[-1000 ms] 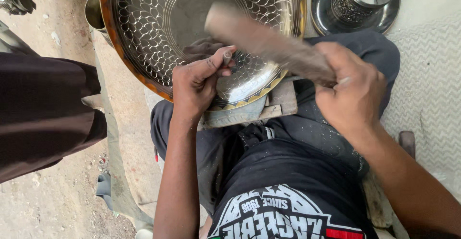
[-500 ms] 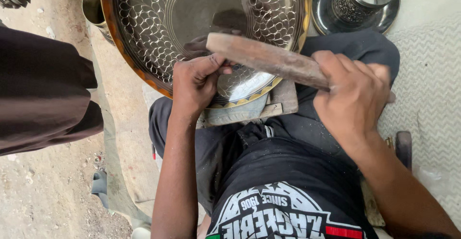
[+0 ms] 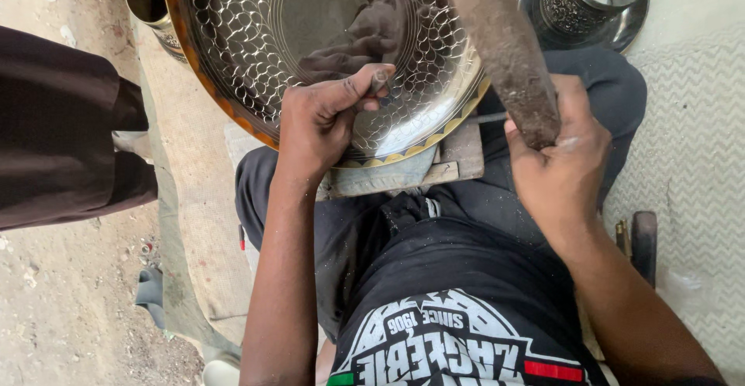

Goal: The person sits cross-legged with a large decorated brass tray on their lap and engraves its surface, holding a chisel against the metal and striking it with a wooden mallet. They reposition the tray, rotate it, and continue chasing the pattern across different areas of the surface.

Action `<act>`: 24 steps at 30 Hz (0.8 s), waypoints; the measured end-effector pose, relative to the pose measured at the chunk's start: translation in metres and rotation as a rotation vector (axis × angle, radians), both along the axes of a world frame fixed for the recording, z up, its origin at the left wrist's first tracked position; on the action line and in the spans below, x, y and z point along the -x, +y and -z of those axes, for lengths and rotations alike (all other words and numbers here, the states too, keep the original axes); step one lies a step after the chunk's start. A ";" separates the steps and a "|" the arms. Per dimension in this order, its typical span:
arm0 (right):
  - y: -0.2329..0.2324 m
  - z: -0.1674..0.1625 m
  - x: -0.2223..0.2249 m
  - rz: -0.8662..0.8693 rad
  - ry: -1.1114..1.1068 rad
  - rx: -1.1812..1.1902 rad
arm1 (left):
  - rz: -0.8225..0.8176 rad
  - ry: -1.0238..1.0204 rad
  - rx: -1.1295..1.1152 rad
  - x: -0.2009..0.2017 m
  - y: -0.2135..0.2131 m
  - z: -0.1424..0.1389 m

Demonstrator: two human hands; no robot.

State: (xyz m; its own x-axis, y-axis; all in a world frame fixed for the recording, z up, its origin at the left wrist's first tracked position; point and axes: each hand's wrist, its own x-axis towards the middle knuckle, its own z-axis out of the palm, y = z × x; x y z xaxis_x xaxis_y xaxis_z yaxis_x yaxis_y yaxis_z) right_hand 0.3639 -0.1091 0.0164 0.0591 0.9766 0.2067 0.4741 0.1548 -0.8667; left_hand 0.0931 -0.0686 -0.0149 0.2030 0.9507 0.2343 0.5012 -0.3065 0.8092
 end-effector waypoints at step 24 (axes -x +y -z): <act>0.012 -0.016 -0.002 -0.114 -0.529 -0.006 | -0.053 -0.312 -0.024 -0.005 0.002 0.003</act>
